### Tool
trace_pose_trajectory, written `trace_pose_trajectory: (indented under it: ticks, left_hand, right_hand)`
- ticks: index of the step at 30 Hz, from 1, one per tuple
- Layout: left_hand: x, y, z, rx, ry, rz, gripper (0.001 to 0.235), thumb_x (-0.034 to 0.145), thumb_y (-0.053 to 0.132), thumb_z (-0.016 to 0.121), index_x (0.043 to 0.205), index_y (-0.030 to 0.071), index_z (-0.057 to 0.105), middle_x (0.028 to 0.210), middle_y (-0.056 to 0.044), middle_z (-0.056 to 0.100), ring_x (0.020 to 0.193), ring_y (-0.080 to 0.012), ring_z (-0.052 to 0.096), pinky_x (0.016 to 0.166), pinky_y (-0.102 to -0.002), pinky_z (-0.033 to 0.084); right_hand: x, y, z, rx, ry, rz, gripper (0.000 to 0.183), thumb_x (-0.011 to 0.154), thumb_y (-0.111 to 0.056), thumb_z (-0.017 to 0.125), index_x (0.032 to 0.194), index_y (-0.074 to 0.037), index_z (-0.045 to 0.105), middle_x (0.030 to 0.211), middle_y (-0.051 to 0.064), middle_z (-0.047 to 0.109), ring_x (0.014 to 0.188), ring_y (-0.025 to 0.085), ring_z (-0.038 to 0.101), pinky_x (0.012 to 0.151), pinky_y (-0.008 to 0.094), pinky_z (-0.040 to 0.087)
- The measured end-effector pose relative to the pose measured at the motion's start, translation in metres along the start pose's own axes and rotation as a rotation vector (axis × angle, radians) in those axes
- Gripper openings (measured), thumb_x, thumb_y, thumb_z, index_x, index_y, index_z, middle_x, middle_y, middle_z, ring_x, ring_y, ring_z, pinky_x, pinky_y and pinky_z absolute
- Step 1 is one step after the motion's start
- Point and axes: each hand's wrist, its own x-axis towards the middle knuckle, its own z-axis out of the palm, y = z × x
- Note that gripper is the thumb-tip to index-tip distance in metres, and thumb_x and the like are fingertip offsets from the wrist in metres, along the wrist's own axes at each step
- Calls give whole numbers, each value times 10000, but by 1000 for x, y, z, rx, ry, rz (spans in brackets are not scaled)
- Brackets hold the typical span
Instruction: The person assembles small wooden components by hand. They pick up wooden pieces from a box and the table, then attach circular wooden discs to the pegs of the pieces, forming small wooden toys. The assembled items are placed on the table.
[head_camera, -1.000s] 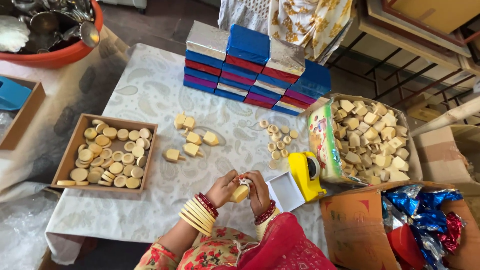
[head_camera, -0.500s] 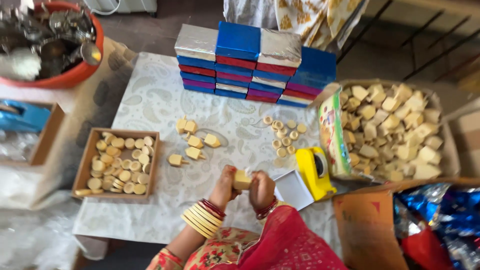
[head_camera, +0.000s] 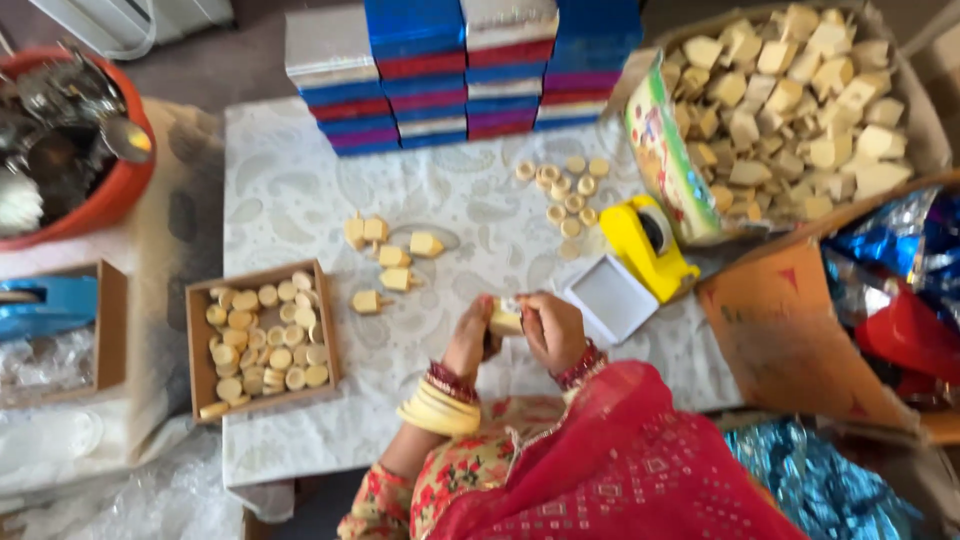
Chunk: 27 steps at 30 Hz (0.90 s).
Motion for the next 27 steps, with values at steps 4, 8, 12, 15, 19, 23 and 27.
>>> trace_pose_trajectory:
  ticks: [4, 8, 12, 15, 19, 23, 27]
  left_hand:
    - [-41, 80, 40, 499, -33, 353, 338, 1149, 319, 570, 1271, 4, 578, 951, -70, 583, 805, -155, 542, 689, -286, 448]
    - [-54, 128, 58, 1189, -45, 806, 416, 968, 256, 691, 1337, 129, 546, 1056, -85, 682, 905, -186, 647, 787, -312, 543]
    - [-31, 91, 22, 374, -218, 217, 570, 921, 326, 718, 1345, 13, 502, 859, -84, 702, 669, -90, 624, 594, -219, 515]
    - [-19, 54, -10, 194, -245, -19, 378, 1034, 260, 623, 1346, 50, 594, 889, -90, 716, 695, -88, 621, 590, -186, 495]
    - [-20, 101, 19, 737, -209, 254, 457, 903, 22, 689, 1342, 90, 585, 1158, -149, 652, 882, -167, 636, 672, -246, 532]
    - [-11, 121, 29, 772, -284, 388, 594, 781, -117, 741, 1309, 70, 543, 1292, -124, 578, 1005, -174, 634, 693, -277, 578]
    - [6, 65, -15, 371, -145, -114, 484, 930, -72, 592, 1388, 47, 495, 1174, -143, 572, 866, -208, 620, 680, -321, 574]
  right_hand:
    - [-6, 9, 17, 2, 29, 219, 164, 1039, -88, 543, 1132, -52, 673, 806, -7, 626, 709, 102, 618, 675, 288, 494]
    - [-5, 12, 21, 688, -21, 589, 170, 1060, -86, 518, 1160, 2, 623, 912, -9, 648, 793, 98, 585, 703, 274, 484]
    - [-5, -21, 16, 466, 121, 251, 187, 1022, -13, 539, 1193, 24, 605, 1014, -2, 661, 918, 113, 613, 816, 277, 521]
    - [-7, -20, 14, -17, 26, 108, 201, 969, -43, 584, 1126, -41, 710, 742, 34, 594, 617, 121, 559, 615, 296, 481]
    - [-4, 4, 34, 178, 133, 172, 179, 1018, -1, 523, 1137, -28, 654, 925, 37, 709, 782, 103, 693, 712, 273, 556]
    - [3, 7, 37, 505, 64, 537, 187, 1034, 7, 518, 1158, -25, 654, 902, 90, 692, 770, 168, 647, 683, 308, 532]
    - [19, -16, 11, 11, 76, -29, 320, 874, 17, 607, 1172, -84, 665, 888, 106, 683, 720, 259, 661, 649, 349, 517]
